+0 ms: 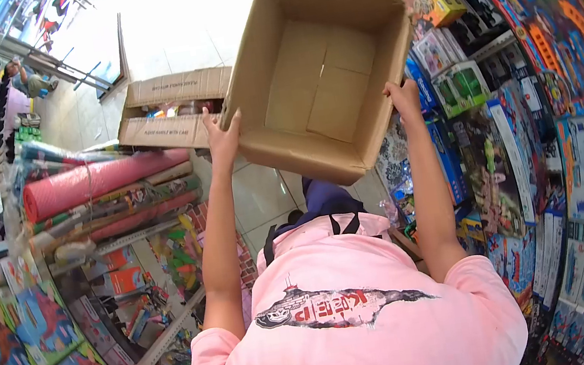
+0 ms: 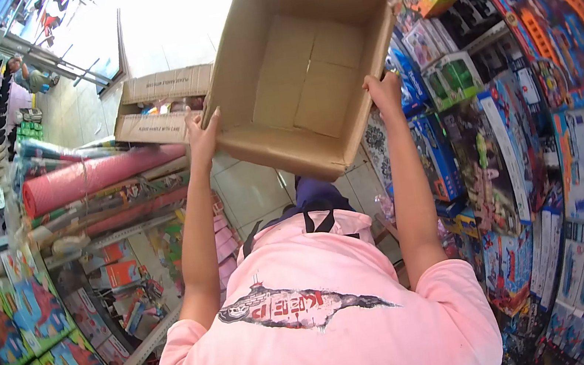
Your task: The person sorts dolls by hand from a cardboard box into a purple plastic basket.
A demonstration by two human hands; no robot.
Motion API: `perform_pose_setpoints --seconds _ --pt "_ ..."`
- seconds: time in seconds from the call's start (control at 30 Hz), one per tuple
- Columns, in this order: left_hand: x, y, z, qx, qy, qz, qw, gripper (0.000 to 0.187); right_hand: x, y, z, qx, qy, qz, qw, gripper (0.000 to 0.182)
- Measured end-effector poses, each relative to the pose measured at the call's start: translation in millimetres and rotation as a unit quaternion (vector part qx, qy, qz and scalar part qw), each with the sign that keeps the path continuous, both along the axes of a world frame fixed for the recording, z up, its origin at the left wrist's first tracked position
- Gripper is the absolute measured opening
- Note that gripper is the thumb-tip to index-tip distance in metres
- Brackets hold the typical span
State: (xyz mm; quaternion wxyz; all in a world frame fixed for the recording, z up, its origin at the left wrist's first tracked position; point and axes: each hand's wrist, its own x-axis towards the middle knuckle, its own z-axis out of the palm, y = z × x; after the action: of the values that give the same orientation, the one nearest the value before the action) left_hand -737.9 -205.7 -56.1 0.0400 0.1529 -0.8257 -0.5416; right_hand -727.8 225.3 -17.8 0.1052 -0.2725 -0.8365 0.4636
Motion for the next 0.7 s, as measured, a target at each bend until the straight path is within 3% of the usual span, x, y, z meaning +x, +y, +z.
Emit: perform_pose_setpoints --seconds 0.1,0.13,0.23,0.33,0.37,0.4,0.43,0.5,0.53,0.7 --pt "-43 4 -46 -0.028 -0.031 -0.059 0.997 0.087 -70 19 1 0.049 -0.029 0.041 0.997 0.026" --pt "-54 11 -43 -0.137 -0.01 -0.1 0.986 0.07 -95 25 -7 0.055 -0.029 0.045 0.997 0.026" --pt "-93 20 -100 -0.111 -0.031 -0.136 0.984 0.046 -159 41 -15 0.003 -0.14 0.051 0.989 0.034" --pt "-118 45 -130 -0.16 -0.054 -0.139 0.976 0.027 -215 45 -68 0.198 -0.105 0.134 0.965 0.036" --pt "-127 54 -129 -0.189 -0.052 -0.121 0.973 0.025 -230 46 -82 0.261 -0.091 0.158 0.948 0.037" --pt "-137 64 -129 -0.217 -0.05 -0.104 0.969 0.024 -245 43 -88 0.222 -0.16 0.18 0.945 0.053" --pt "-147 75 -122 -0.245 -0.05 -0.088 0.964 0.022 -255 43 -106 0.228 -0.156 0.198 0.94 0.057" --pt "-163 86 -121 -0.196 -0.083 -0.074 0.974 0.022 -268 39 -139 0.24 -0.151 0.233 0.93 0.066" --pt "-168 87 -129 -0.188 -0.09 -0.07 0.976 0.022 -277 31 -130 0.207 -0.226 0.249 0.919 0.056" --pt "-190 87 -161 -0.188 -0.099 -0.033 0.977 0.027 -312 27 -179 0.196 -0.189 0.256 0.928 0.069"
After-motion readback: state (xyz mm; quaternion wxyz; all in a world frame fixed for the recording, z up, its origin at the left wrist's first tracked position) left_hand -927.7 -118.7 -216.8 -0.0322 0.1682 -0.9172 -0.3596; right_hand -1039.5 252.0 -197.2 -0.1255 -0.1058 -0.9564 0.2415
